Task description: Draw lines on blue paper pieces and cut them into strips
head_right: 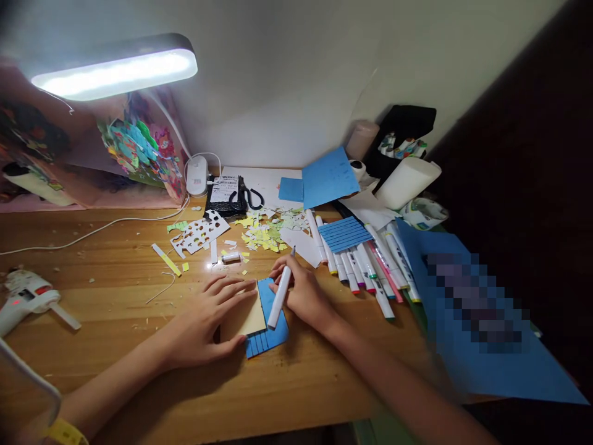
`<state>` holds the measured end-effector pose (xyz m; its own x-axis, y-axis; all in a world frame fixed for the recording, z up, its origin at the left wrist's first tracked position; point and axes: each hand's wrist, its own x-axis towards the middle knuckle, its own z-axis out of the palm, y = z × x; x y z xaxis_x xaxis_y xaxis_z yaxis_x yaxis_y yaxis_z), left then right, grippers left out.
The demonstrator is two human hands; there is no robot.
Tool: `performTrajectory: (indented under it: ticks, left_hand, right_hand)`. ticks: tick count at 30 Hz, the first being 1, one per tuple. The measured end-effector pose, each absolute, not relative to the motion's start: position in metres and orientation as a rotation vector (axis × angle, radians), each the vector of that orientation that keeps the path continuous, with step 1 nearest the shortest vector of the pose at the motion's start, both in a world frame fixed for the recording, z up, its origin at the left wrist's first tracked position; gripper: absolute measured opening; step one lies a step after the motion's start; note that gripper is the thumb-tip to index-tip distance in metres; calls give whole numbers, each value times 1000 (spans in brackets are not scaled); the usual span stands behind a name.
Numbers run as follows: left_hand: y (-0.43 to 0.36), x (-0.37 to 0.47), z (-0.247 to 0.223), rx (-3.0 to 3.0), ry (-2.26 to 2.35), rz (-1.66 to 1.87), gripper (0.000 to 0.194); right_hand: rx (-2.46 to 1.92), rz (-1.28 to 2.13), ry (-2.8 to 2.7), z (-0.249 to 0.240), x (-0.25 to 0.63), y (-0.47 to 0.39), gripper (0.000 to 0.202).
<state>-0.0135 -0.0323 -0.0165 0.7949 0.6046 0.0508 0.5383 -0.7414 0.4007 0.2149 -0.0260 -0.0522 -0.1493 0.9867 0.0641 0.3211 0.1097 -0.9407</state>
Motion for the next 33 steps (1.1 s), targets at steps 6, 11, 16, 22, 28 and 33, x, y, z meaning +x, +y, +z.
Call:
performTrajectory:
  ticks: [6,11,16,22,28,33]
  left_hand:
    - [-34,-13,-19,2618,863,282,64]
    - [-33,-13,-21,2605,856,329,68]
    - [-33,-13,-22,2607,863,311,68]
    - [-33,-13,-23,2608,855,303,68]
    - [-33,-13,-25,2602,845,304,69]
    - [-32,-13,-25,2590,846,307,69]
  right_hand:
    - [-1328,1007,-1623,-48,215,-28,26]
    - [-1171,988,-1511,-34,214,-28,17]
    - [-1118,1163,-1550,-30,213,-28,19]
    - [-1120,1148,-1566,-35,216,-22,27]
    - [-1268,1161,-1533,-44,208,-11,22]
    - [-1342,1003,-1661,-44,202,-12,24]
